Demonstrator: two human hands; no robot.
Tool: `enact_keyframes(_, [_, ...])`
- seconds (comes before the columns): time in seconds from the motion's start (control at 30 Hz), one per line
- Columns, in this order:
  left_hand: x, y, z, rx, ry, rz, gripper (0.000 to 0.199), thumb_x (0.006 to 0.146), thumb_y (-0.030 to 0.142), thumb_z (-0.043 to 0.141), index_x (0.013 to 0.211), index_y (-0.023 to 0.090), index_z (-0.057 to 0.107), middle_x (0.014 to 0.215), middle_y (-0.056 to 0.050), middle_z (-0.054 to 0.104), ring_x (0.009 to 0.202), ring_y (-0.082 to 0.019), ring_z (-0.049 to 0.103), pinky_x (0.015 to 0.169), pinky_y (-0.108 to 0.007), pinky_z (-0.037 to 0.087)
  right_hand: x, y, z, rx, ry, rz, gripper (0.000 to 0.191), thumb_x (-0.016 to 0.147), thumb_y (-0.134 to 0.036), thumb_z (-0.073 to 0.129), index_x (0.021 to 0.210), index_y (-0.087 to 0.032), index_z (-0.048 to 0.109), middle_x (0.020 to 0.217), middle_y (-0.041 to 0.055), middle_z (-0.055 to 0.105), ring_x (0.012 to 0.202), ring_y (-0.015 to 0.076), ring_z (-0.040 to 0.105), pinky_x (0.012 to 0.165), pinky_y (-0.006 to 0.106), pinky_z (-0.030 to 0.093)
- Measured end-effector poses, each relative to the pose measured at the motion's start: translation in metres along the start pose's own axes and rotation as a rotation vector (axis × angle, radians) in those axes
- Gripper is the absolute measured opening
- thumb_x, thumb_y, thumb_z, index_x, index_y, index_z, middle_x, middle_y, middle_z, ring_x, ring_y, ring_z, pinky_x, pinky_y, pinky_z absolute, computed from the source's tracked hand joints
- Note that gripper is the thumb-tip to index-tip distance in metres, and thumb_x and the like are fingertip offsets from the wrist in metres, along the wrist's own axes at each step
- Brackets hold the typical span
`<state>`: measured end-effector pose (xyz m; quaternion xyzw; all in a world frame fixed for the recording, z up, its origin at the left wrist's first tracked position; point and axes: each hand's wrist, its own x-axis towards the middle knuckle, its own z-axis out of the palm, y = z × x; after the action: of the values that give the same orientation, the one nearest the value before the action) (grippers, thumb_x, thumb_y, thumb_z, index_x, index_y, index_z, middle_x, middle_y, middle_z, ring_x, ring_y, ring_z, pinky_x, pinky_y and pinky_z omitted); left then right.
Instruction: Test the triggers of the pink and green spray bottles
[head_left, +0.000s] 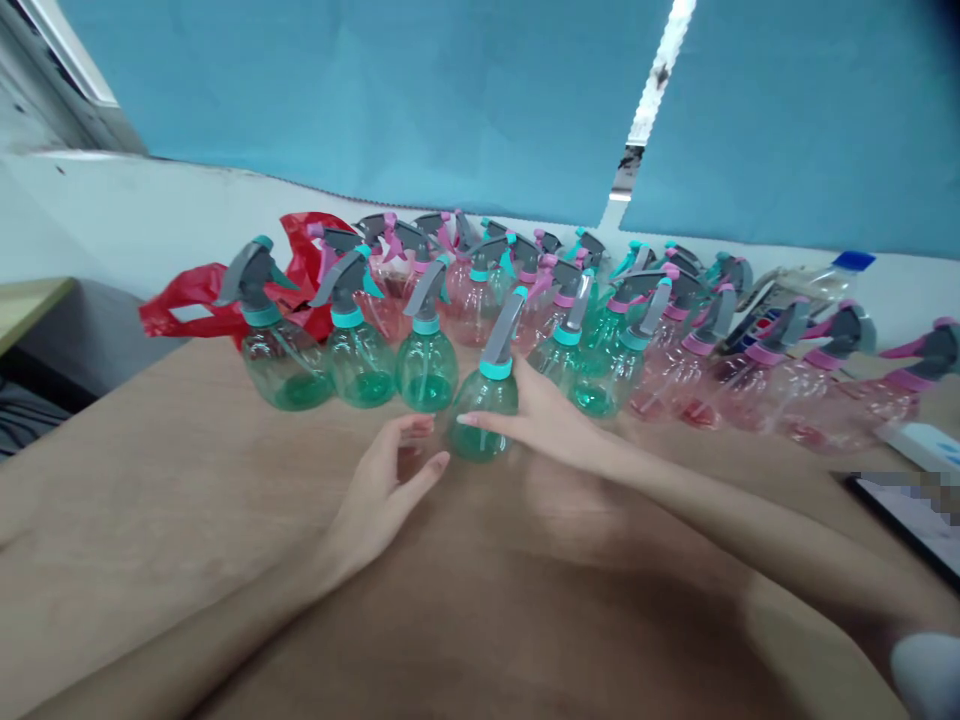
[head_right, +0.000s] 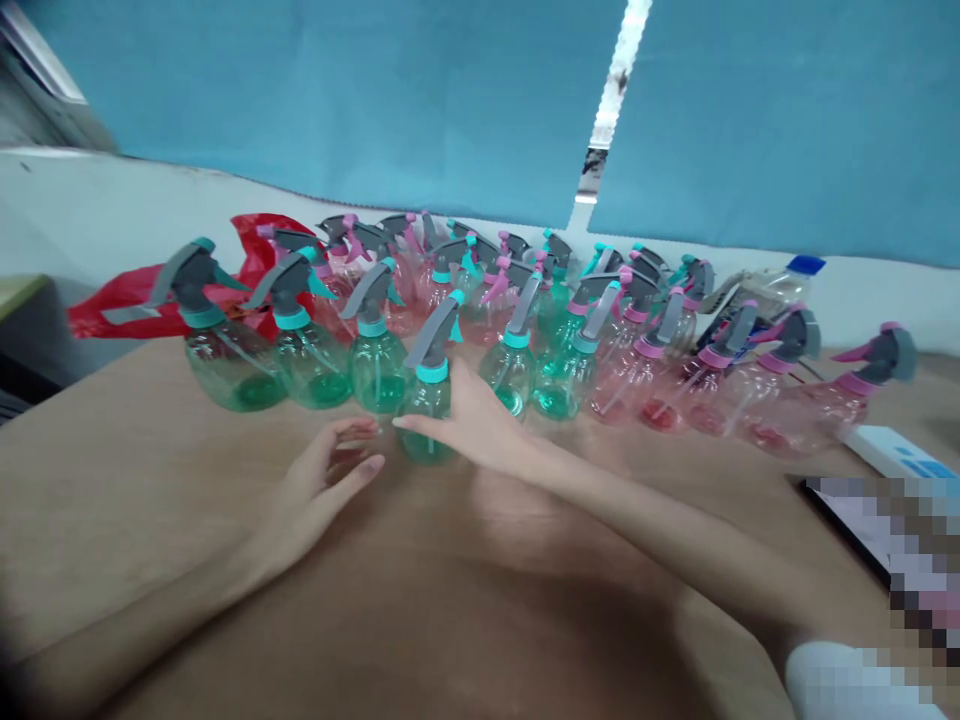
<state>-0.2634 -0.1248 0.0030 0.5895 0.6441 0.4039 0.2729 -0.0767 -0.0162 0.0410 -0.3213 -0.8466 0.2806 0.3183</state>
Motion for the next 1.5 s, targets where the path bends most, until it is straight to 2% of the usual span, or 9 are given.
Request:
enact_keyframes(0.1, [-0.004,0.001,0.005,0.089,-0.060,0.066,0.030,0.090,0.035,0.054,0.116,0.022,0.051,0.124,-0.008,0.059,0.112,-0.025,0.059,0.099,-0.047,0.046,0.012,0.009,0.003,-0.034,0.041,0.054,0.074,0.077,-0.047,0.070,0.137,-0.019,0.037,0.139,0.0163,0.050,0.131,0.0352,0.046,0.105,0.054,0.040])
enact_keyframes(0.2, [-0.008,0.004,0.007,0.151,-0.101,0.101,0.025,0.090,0.031,0.054,0.114,0.024,0.053,0.119,-0.006,0.061,0.104,-0.024,0.062,0.091,-0.044,0.050,0.020,0.016,0.006,-0.056,0.083,0.114,0.072,0.077,-0.045,0.069,0.135,-0.017,0.038,0.135,0.0179,0.053,0.131,0.0369,0.045,0.106,0.056,0.038])
enact_keyframes(0.43, [-0.006,0.005,0.003,0.169,-0.115,0.070,0.020,0.091,0.029,0.050,0.109,0.022,0.055,0.110,-0.005,0.064,0.089,-0.021,0.066,0.075,-0.037,0.052,0.033,0.021,0.008,-0.011,0.146,0.139,0.062,0.077,-0.036,0.066,0.128,-0.015,0.038,0.133,0.0188,0.052,0.128,0.0340,0.047,0.108,0.054,0.035])
enact_keyframes(0.8, [-0.004,0.006,0.003,0.122,-0.112,0.047,0.016,0.090,0.027,0.051,0.104,0.023,0.057,0.104,-0.003,0.069,0.079,-0.017,0.068,0.070,-0.032,0.054,0.047,0.031,0.013,0.004,0.163,0.166,0.062,0.076,-0.033,0.062,0.129,-0.016,0.036,0.134,0.0189,0.050,0.127,0.0347,0.047,0.105,0.055,0.039])
enact_keyframes(1.0, [-0.002,0.005,0.002,0.118,-0.112,0.051,0.016,0.090,0.027,0.051,0.103,0.022,0.057,0.103,-0.002,0.069,0.079,-0.017,0.067,0.068,-0.031,0.053,0.037,0.030,0.016,0.008,0.173,0.147,0.077,0.080,-0.039,0.064,0.141,-0.014,0.025,0.146,0.0214,0.038,0.138,0.0306,0.036,0.113,0.051,0.031])
enact_keyframes(1.17, [-0.002,0.005,0.001,0.133,-0.108,0.039,0.016,0.089,0.024,0.050,0.103,0.022,0.057,0.100,-0.002,0.069,0.077,-0.017,0.066,0.068,-0.031,0.053,-0.002,0.016,0.005,-0.013,0.167,0.067,0.087,0.085,-0.048,0.060,0.151,-0.020,0.010,0.158,0.0176,0.022,0.145,0.0298,0.025,0.115,0.055,0.028])
enact_keyframes(1.27, [-0.001,0.007,0.002,0.144,-0.106,0.054,0.015,0.089,0.025,0.050,0.102,0.023,0.058,0.097,-0.001,0.070,0.076,-0.017,0.067,0.068,-0.031,0.053,-0.032,0.009,-0.014,-0.060,0.168,0.078,0.076,0.086,-0.048,0.061,0.148,-0.024,0.024,0.153,0.0149,0.035,0.136,0.0328,0.041,0.106,0.057,0.040])
enact_keyframes(1.37, [0.000,0.007,0.005,0.159,-0.107,0.061,0.014,0.090,0.026,0.050,0.100,0.023,0.058,0.090,0.000,0.070,0.073,-0.017,0.065,0.069,-0.031,0.053,-0.051,0.013,-0.035,-0.069,0.164,0.133,0.048,0.087,-0.047,0.059,0.129,-0.024,0.052,0.127,0.0123,0.062,0.105,0.0308,0.066,0.079,0.048,0.059])
enact_keyframes(1.5, [0.001,0.008,0.009,0.161,-0.117,0.085,0.013,0.090,0.026,0.048,0.098,0.023,0.059,0.088,0.000,0.069,0.070,-0.016,0.063,0.071,-0.032,0.052,-0.060,0.030,-0.053,-0.128,0.234,0.194,0.033,0.087,-0.048,0.059,0.109,-0.024,0.064,0.108,0.0087,0.070,0.084,0.0264,0.070,0.067,0.042,0.059])
